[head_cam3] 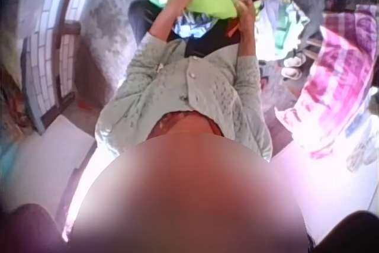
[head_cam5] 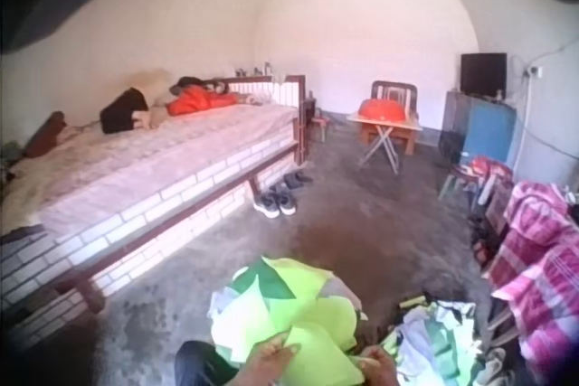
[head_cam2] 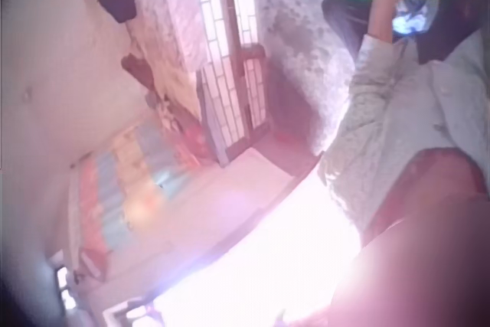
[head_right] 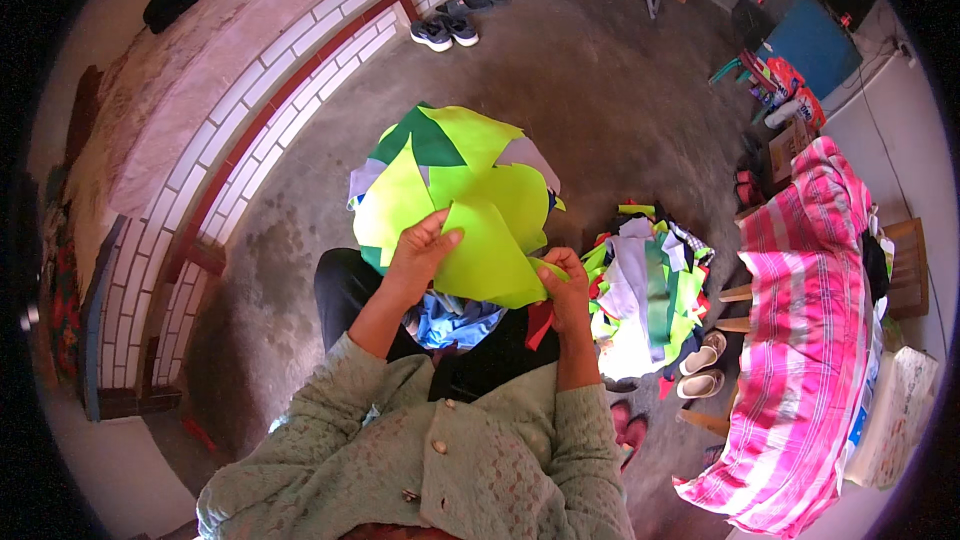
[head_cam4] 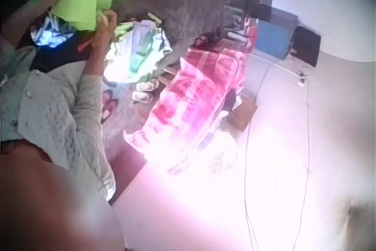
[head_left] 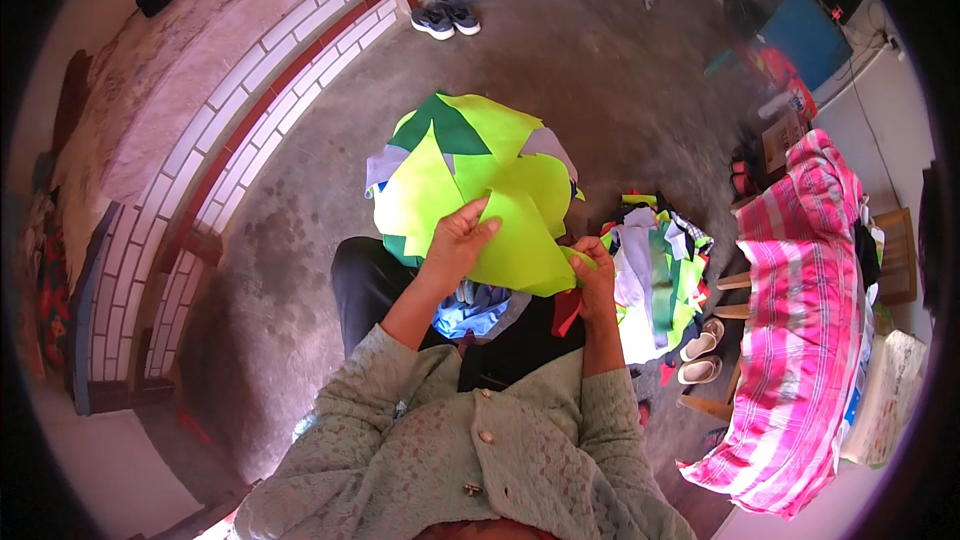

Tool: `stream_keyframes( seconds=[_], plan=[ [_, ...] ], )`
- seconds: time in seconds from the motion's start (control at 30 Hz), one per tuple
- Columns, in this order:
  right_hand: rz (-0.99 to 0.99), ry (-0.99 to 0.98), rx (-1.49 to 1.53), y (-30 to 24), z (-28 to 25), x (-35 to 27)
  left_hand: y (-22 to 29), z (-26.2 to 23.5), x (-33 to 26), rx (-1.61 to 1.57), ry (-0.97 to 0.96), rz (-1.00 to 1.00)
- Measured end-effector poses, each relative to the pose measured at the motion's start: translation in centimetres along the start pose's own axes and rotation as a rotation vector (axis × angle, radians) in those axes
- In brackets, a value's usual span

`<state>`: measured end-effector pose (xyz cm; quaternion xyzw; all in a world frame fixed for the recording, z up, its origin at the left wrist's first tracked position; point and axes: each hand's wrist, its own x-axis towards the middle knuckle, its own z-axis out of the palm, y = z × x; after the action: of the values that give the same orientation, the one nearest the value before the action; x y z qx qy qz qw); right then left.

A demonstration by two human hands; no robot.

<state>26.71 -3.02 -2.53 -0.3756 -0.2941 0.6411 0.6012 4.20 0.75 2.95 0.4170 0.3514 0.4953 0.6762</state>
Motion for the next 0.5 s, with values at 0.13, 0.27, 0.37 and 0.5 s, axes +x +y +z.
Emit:
stream_keyframes(
  seconds=[0.13,0.27,0.37,0.5],
  plan=[
    [-0.009,-0.018,-0.015,-0.1,0.1,-0.1,3.9,0.2,2.7,0.108,0.030,0.085],
    [-0.001,0.004,-0.043,0.0,-0.2,-0.1,6.9,-1.1,6.1,-0.059,0.005,0.150],
    [-0.005,0.010,-0.067,-0.2,-0.2,-0.3,7.9,-2.7,7.8,-0.154,0.047,0.134],
    [0.013,0.028,-0.107,-0.2,0.1,-0.1,2.1,-9.9,10.7,0.014,0.215,0.041]
  ],
)
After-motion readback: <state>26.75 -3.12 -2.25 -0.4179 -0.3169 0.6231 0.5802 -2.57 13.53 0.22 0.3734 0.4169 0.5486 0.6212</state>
